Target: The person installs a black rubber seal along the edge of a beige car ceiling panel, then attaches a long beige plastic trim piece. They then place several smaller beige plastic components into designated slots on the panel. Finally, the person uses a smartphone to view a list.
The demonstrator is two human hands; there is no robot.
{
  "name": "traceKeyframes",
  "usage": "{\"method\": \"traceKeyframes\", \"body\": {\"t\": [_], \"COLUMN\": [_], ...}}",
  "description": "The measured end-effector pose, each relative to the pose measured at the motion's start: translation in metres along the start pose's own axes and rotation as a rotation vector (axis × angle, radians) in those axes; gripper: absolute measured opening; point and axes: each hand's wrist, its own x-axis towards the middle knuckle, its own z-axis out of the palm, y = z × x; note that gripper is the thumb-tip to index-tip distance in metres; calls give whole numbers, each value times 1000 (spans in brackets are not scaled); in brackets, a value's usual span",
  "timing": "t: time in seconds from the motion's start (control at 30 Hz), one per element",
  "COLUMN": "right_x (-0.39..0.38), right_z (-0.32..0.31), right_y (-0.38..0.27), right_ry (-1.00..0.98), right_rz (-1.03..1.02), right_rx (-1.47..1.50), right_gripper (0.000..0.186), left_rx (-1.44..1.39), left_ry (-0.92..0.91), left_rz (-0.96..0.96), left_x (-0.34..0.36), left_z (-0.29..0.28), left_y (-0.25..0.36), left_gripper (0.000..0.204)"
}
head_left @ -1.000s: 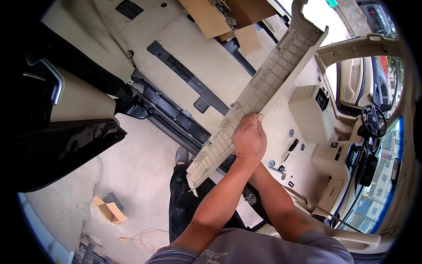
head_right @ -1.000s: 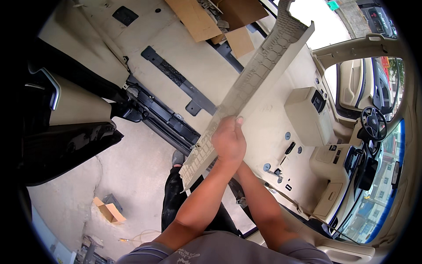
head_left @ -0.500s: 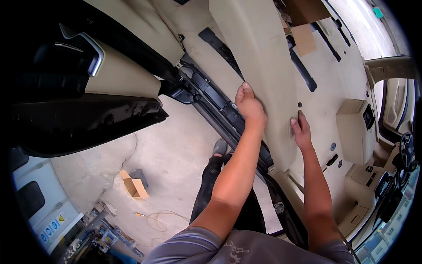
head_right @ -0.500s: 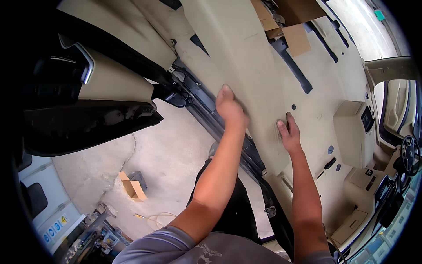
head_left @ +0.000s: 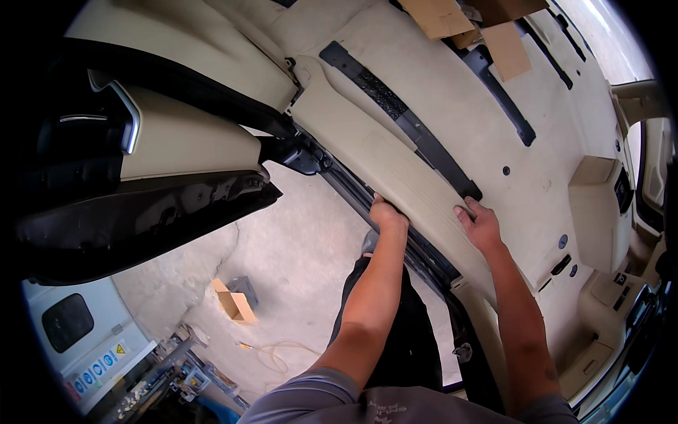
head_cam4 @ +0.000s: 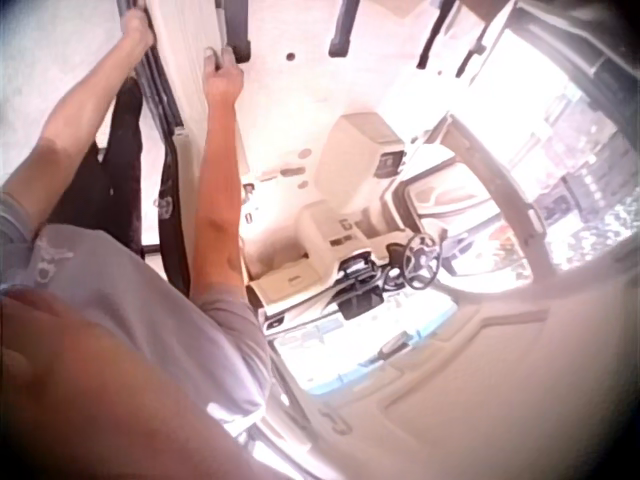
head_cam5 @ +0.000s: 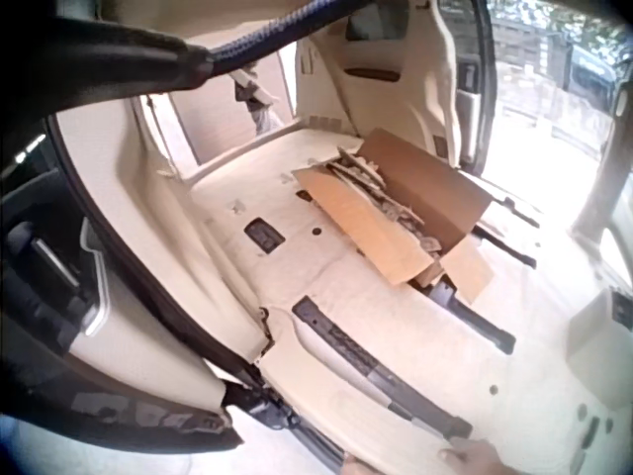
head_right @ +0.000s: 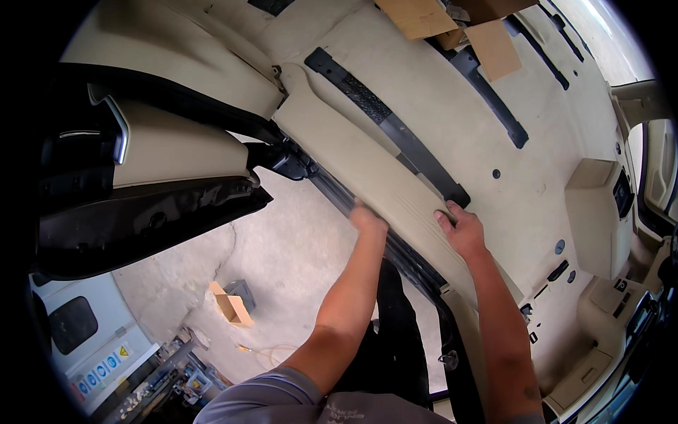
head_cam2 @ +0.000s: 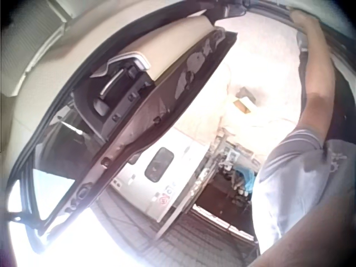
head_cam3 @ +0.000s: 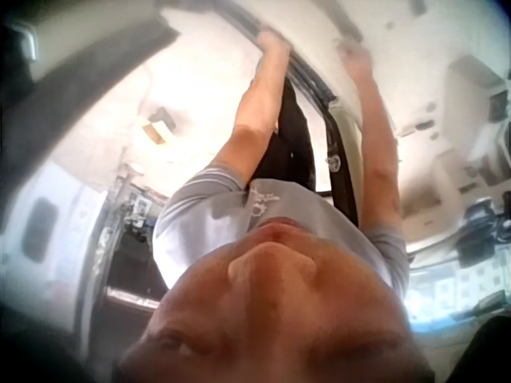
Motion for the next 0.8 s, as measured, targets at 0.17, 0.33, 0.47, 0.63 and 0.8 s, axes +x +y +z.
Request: {"method": "traceKeyframes", "body": {"t": [0.17,0.33,0.47,0.63,0.8], "right_x": [8,11,13,12,12], "right_z": [43,79,107,149,168], "right_y": [-3,-7,-1,12,25], "right_ry": [37,41,-29,-134,-79], "right_rz": [-95,-133,-78,6,-56], "right_rx": [55,65,218,283,330], "right_gripper": [52,49,43,37,35], "left_rx": [104,148,153,436,681], "left_ry": [-75,-108,-132,12,-33], "left_rz": [31,65,51,241,231], "left_x": [37,71,93,101,83], "left_z": [-8,-28,-46,-55,-39], "left_y": [27,45,59,67,88], "left_gripper": [48,48,44,56,75]}}
